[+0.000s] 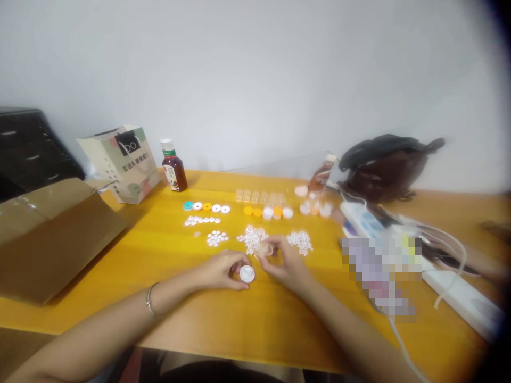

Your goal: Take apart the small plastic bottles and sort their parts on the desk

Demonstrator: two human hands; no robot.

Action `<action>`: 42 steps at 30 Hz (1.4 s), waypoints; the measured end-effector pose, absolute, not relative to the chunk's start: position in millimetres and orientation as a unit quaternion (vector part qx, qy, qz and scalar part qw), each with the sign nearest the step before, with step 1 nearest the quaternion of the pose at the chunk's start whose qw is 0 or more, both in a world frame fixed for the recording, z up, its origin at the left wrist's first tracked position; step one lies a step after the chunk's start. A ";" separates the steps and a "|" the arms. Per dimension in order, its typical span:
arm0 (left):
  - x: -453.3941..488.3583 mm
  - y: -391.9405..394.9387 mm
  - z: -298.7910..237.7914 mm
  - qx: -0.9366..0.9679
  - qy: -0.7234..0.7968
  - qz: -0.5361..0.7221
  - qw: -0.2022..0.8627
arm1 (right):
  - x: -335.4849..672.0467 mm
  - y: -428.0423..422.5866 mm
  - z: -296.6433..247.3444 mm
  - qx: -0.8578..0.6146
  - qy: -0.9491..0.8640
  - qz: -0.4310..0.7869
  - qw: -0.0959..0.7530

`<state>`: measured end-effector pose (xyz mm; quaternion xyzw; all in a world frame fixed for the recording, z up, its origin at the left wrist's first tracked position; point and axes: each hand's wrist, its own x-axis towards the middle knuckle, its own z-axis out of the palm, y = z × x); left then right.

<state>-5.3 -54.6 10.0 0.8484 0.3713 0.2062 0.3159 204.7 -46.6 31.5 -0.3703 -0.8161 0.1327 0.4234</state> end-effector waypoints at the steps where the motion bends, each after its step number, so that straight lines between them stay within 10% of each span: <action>1: -6.1 -53.6 8.3 0.846 0.369 0.208 0.324 | 203.6 -45.3 30.5 -0.370 -0.817 0.143 0.419; 25: 10.7 -47.5 45.0 0.787 0.411 0.358 0.290 | 199.0 -42.2 8.2 -0.341 -0.810 0.241 0.412; 42: 51.2 125.7 35.0 0.743 0.554 0.350 0.139 | 199.6 -40.1 15.4 -0.392 -0.773 0.237 0.439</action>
